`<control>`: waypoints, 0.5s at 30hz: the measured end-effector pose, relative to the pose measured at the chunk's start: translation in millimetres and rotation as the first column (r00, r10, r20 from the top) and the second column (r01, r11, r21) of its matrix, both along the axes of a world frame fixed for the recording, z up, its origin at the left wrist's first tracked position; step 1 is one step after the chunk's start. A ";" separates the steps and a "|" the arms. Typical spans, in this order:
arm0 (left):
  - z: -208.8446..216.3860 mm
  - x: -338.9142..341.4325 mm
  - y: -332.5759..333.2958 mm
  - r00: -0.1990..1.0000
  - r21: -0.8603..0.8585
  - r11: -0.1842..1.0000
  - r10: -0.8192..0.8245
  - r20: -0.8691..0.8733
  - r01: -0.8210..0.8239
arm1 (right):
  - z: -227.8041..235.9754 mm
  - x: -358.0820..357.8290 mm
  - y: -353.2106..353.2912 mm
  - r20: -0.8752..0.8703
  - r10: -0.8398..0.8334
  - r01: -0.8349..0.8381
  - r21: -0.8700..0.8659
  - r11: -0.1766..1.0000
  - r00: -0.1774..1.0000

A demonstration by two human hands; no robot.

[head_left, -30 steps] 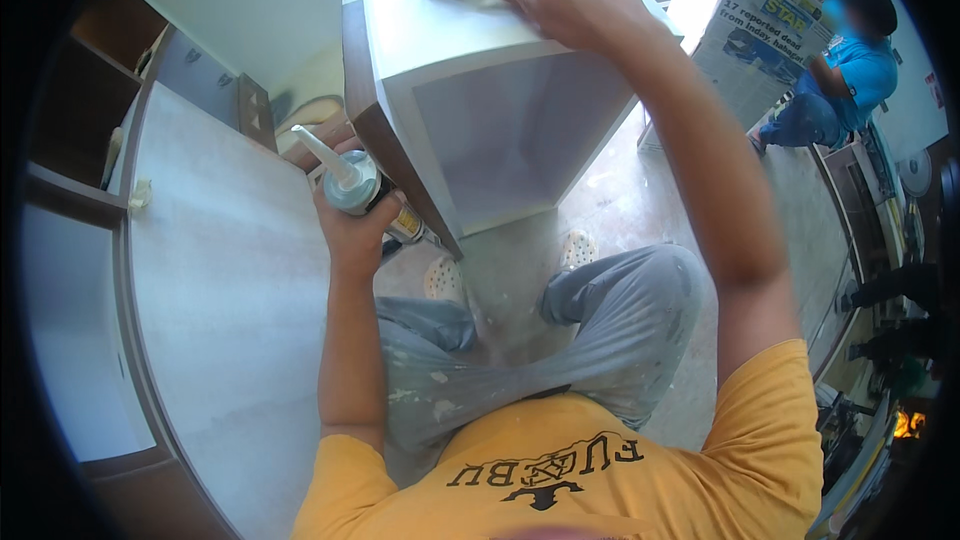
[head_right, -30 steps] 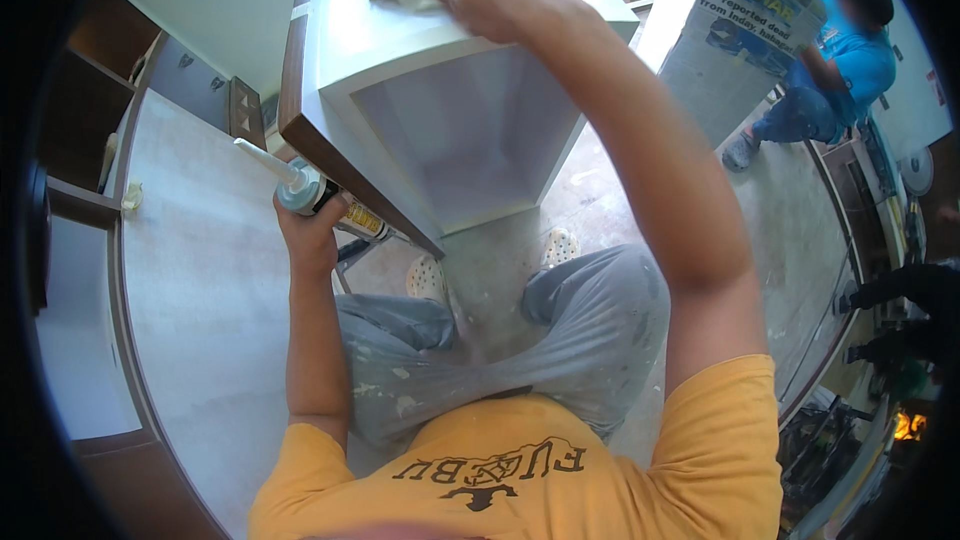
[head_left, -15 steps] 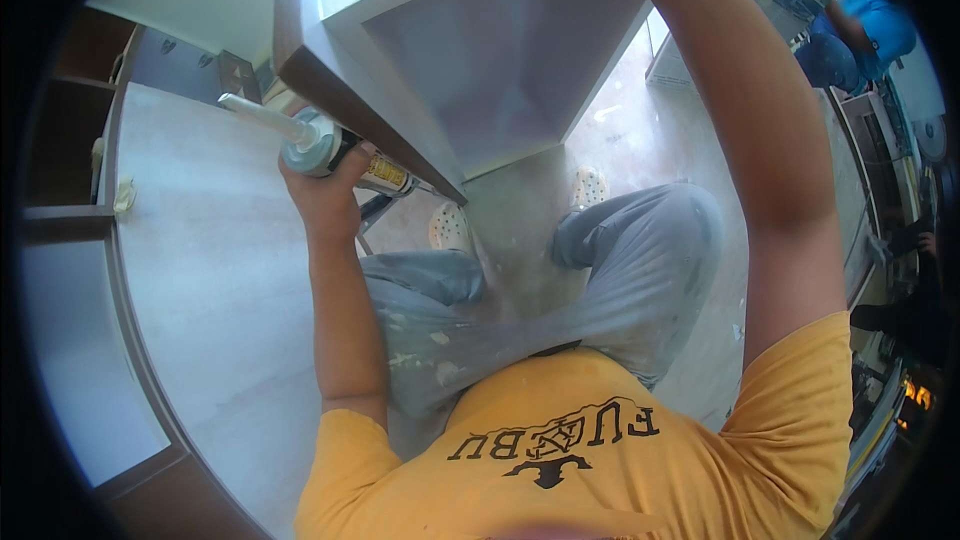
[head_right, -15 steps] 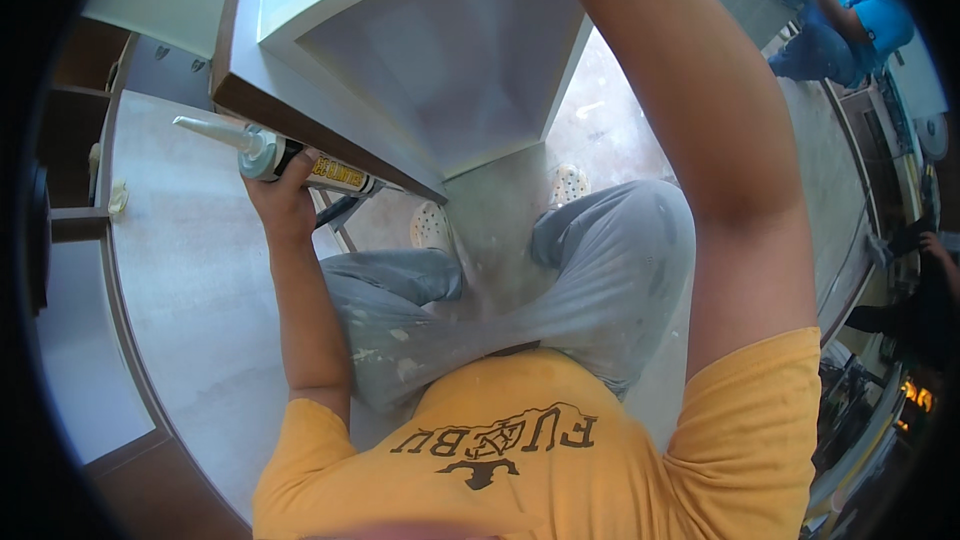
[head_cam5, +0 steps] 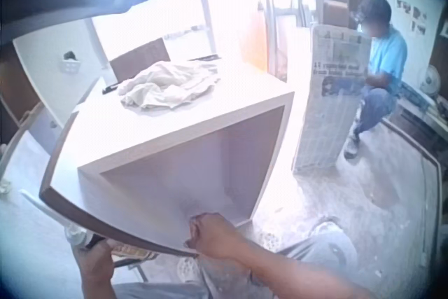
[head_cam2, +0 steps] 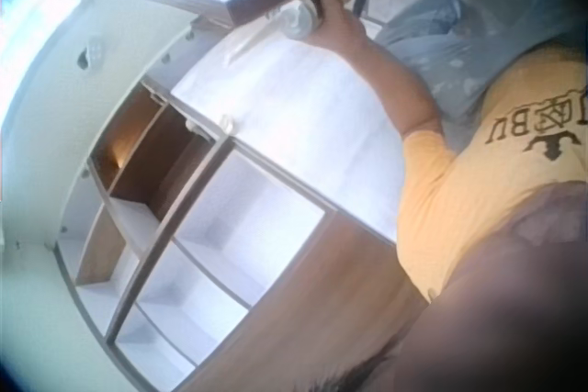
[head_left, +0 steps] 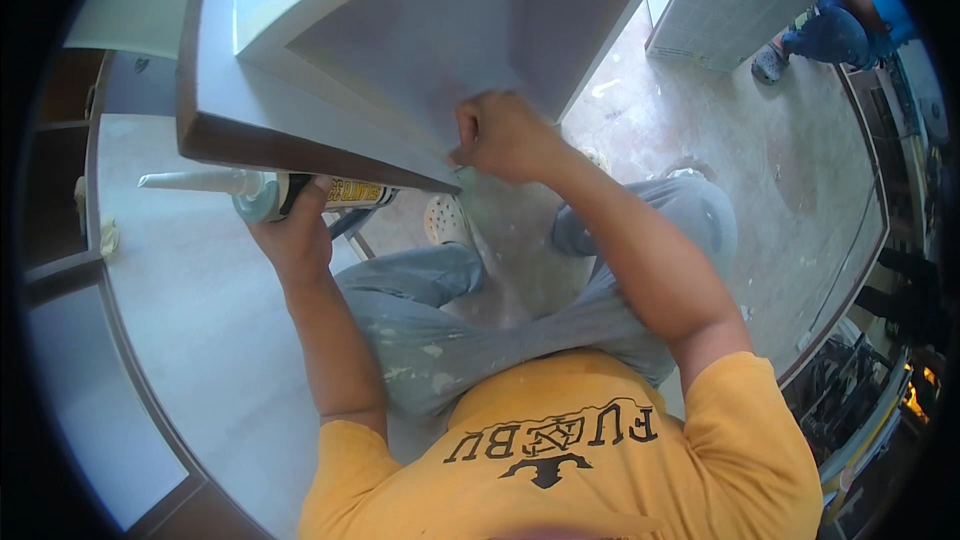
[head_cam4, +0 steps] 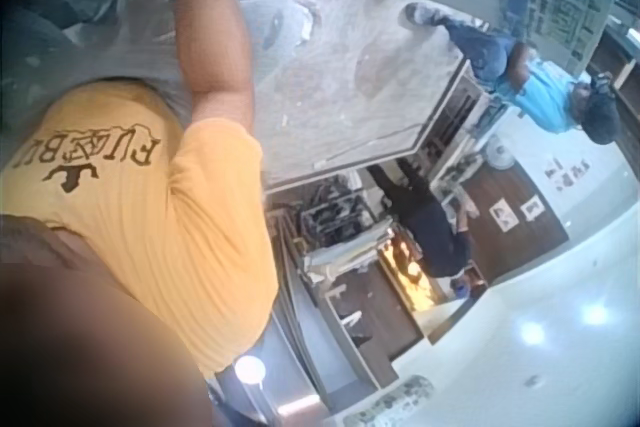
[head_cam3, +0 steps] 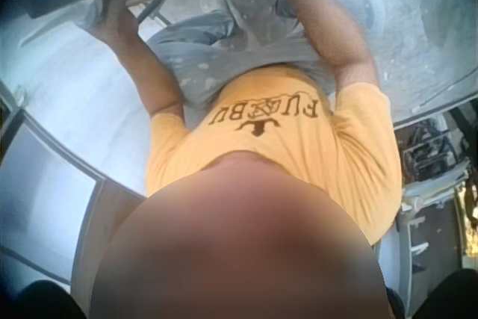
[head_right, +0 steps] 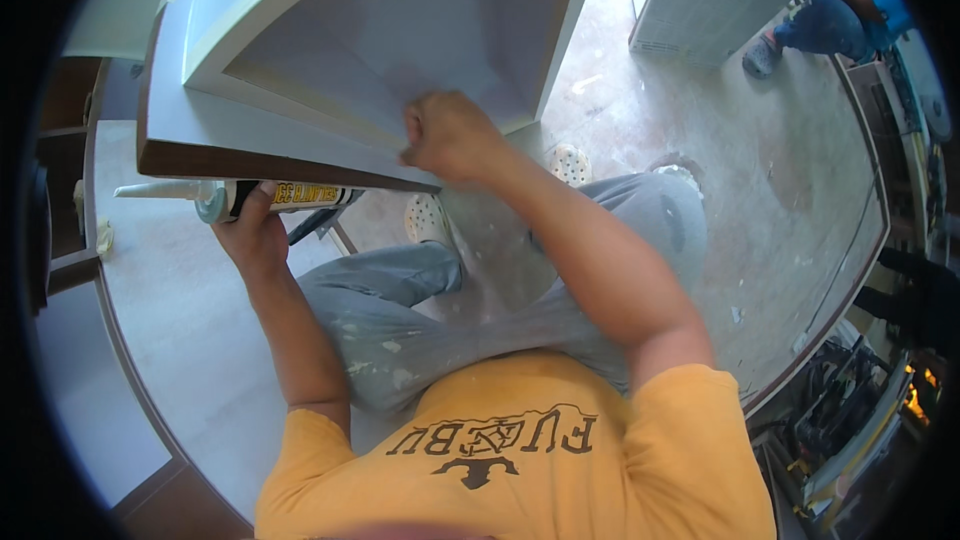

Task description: The person applies sealant to the edges of a white cabinet using a caulking gun and smooths the bead with a finger. They wipe excess sealant with a cloth and continue along the cabinet seams.

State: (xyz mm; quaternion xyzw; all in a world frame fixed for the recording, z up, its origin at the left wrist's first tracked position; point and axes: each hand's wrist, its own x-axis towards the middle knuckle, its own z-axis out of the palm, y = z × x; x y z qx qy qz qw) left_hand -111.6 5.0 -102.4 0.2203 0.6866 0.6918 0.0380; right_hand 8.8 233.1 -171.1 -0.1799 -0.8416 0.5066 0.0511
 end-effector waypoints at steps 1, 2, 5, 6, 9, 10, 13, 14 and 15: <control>0.4 -0.9 -0.2 0.999 0.029 0.999 -0.037 -0.006 0.037 | -37.4 -12.5 2.8 0.221 0.104 -0.117 0.044 0.992 0.970; 0.4 -1.9 -0.1 0.999 0.042 0.998 -0.041 0.008 0.040 | -75.1 -26.9 0.1 0.152 0.131 -0.158 0.179 0.971 0.980; -1.3 -2.2 -2.8 0.999 0.049 0.998 -0.032 0.017 0.031 | -174.7 -54.3 -4.1 0.336 0.213 -0.166 -0.163 0.973 0.918; -2.9 -1.9 -4.4 1.000 0.035 0.999 -0.020 0.015 0.019 | -203.9 -59.1 -9.3 0.450 0.270 -0.084 -0.391 0.916 0.851; -11.1 -0.7 -9.1 0.997 0.015 0.998 0.058 0.053 -0.059 | -272.3 -55.7 -59.4 0.567 -0.022 0.460 -0.645 0.610 0.824; -14.6 2.5 -13.5 0.998 -0.011 0.998 0.055 0.033 -0.054 | -289.0 -49.3 -79.2 0.570 -0.038 0.515 -0.710 0.480 0.821; -22.0 2.0 -21.1 0.999 0.045 0.998 0.039 0.033 -0.040 | -311.9 -58.8 -97.6 0.611 -0.091 0.615 -0.762 0.204 0.787; -23.9 3.1 -24.2 1.000 0.023 0.999 0.023 0.018 -0.024 | -313.6 -56.8 -103.3 0.609 -0.098 0.617 -0.772 0.151 0.787; -25.1 1.8 -25.3 0.999 0.018 0.999 0.036 0.012 -0.036 | -312.4 -60.1 -101.4 0.647 -0.109 0.656 -0.746 0.113 0.754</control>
